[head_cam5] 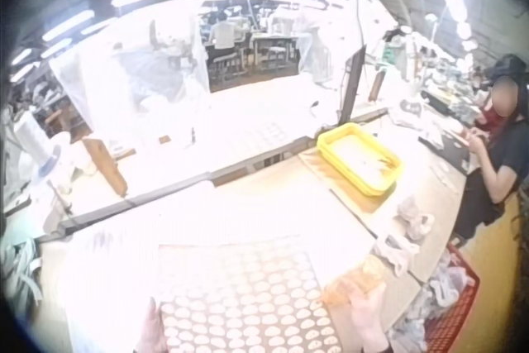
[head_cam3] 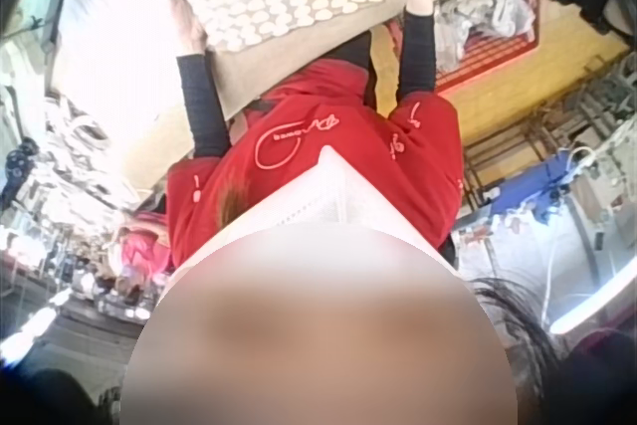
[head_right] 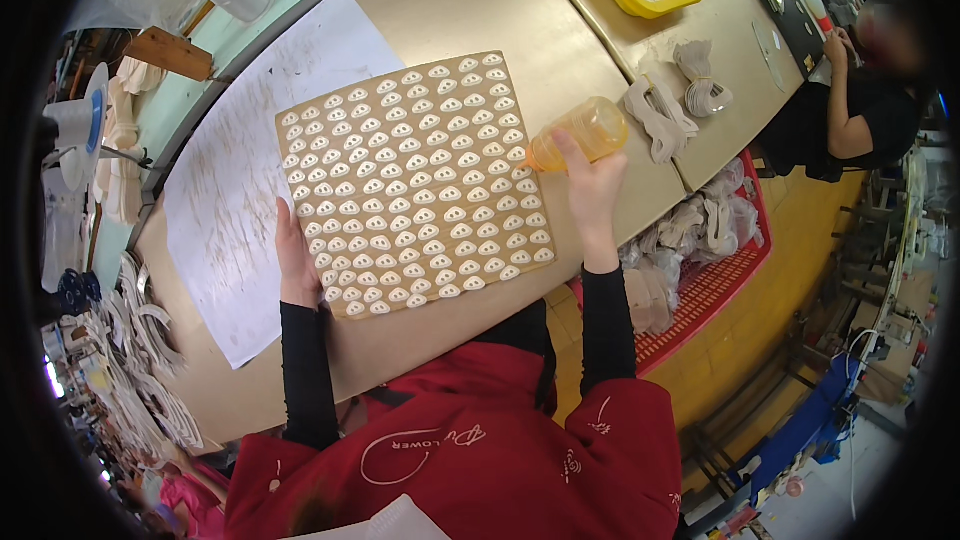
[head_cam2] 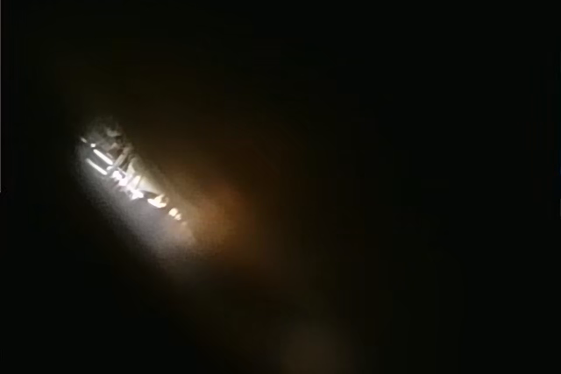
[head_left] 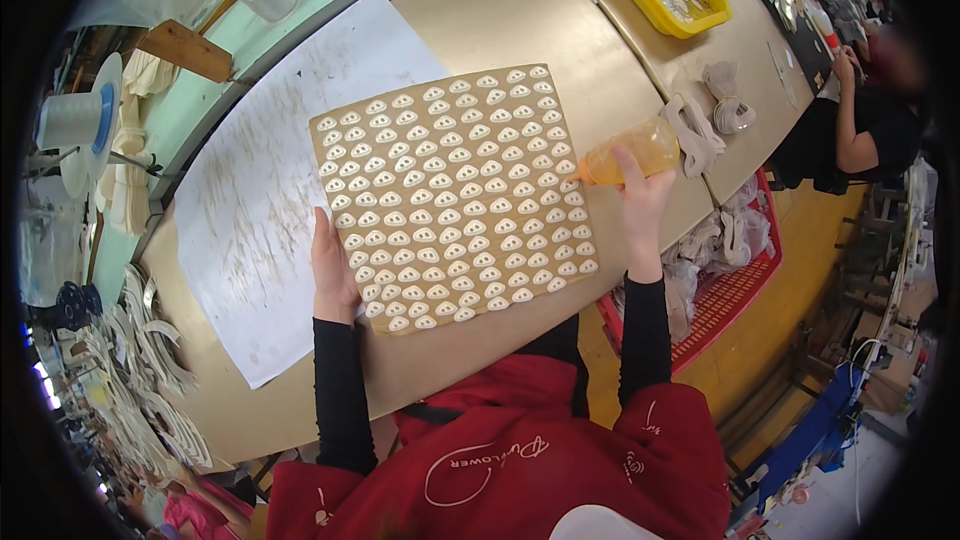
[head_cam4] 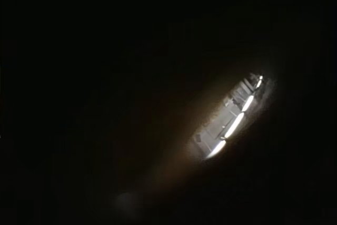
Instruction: The person uses a squeeze bottle to apply a small amount of yellowish liquid onto each of many small white decorative pieces arranged on a cardboard sheet. The person then picks up a handful of white fabric scraps from a red basket and places them on the table.
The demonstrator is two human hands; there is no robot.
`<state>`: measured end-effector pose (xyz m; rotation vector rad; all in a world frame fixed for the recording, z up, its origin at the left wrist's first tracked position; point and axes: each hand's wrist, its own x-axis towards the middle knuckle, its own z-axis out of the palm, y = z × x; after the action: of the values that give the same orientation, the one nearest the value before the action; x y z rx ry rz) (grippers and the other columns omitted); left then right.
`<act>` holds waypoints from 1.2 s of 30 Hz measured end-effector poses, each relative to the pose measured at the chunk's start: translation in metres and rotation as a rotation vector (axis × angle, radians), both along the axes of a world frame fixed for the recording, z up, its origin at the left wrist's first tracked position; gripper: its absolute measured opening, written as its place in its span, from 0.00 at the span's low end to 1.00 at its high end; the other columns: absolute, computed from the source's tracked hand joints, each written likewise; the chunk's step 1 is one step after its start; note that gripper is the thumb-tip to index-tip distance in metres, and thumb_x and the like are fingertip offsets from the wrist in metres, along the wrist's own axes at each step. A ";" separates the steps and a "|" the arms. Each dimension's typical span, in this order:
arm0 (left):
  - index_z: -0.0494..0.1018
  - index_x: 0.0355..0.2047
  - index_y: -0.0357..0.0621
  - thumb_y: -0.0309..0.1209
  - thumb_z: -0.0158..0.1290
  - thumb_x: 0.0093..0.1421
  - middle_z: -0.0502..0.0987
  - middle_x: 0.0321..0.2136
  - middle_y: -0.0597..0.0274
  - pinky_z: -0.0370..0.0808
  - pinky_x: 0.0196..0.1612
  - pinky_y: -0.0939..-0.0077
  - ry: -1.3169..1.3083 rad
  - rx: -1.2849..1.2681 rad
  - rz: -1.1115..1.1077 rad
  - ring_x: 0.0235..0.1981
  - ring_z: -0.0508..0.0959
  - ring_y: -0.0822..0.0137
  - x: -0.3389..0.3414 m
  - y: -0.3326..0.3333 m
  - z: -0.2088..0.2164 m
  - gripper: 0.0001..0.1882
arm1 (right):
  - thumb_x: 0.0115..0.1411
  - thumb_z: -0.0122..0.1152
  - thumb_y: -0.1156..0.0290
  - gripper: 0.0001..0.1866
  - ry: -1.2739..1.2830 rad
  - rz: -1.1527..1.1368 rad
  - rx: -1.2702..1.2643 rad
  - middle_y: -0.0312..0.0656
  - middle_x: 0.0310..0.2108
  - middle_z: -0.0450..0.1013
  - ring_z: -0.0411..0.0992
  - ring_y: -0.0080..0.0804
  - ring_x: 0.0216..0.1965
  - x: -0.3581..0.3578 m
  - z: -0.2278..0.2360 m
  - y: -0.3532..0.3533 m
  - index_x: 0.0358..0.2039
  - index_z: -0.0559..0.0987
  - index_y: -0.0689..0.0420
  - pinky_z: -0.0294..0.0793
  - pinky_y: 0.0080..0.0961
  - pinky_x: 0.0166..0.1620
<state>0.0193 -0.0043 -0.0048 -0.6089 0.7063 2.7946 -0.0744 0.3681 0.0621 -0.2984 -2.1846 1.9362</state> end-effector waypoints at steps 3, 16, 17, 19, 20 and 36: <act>0.58 0.64 0.36 0.53 0.34 0.72 0.68 0.59 0.48 0.72 0.58 0.57 0.020 -0.008 -0.010 0.57 0.72 0.54 -0.005 0.001 -0.002 0.34 | 0.59 0.69 0.69 0.11 0.024 0.030 0.042 0.36 0.30 0.79 0.74 0.18 0.29 -0.004 0.000 0.000 0.34 0.81 0.66 0.72 0.19 0.33; 0.58 0.64 0.36 0.53 0.35 0.72 0.67 0.60 0.47 0.71 0.59 0.56 0.007 0.004 0.000 0.58 0.71 0.53 -0.004 0.000 0.000 0.34 | 0.57 0.71 0.69 0.13 0.028 0.115 0.141 0.39 0.30 0.81 0.77 0.21 0.31 -0.006 0.007 -0.005 0.34 0.82 0.67 0.75 0.21 0.36; 0.58 0.64 0.36 0.54 0.36 0.72 0.67 0.60 0.47 0.72 0.59 0.56 0.001 0.000 0.001 0.58 0.71 0.53 -0.004 0.000 0.000 0.34 | 0.57 0.71 0.69 0.13 0.013 0.113 0.152 0.39 0.30 0.81 0.77 0.21 0.31 -0.006 0.007 -0.005 0.34 0.82 0.67 0.76 0.21 0.36; 0.57 0.64 0.36 0.54 0.36 0.72 0.67 0.60 0.47 0.72 0.59 0.56 -0.008 -0.009 0.009 0.58 0.71 0.53 -0.004 0.000 0.001 0.34 | 0.56 0.72 0.69 0.13 0.047 0.111 0.125 0.39 0.30 0.81 0.77 0.21 0.31 -0.006 0.007 -0.006 0.34 0.82 0.67 0.76 0.21 0.36; 0.57 0.64 0.36 0.54 0.36 0.72 0.67 0.60 0.47 0.72 0.59 0.56 -0.012 -0.016 0.014 0.58 0.71 0.53 -0.004 0.000 0.001 0.34 | 0.56 0.72 0.69 0.13 0.049 0.100 0.111 0.39 0.30 0.81 0.77 0.21 0.31 -0.006 0.006 -0.006 0.34 0.82 0.67 0.76 0.22 0.36; 0.57 0.65 0.36 0.54 0.36 0.71 0.67 0.60 0.47 0.71 0.59 0.56 0.033 0.016 0.001 0.58 0.71 0.52 -0.004 -0.002 -0.003 0.35 | 0.56 0.72 0.69 0.12 0.107 0.165 0.169 0.39 0.29 0.81 0.78 0.21 0.30 -0.004 0.008 -0.007 0.34 0.82 0.66 0.76 0.22 0.35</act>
<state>0.0157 -0.0063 -0.0078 -0.5618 0.6900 2.8146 -0.0788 0.3616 0.0701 0.0127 -2.3472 1.7841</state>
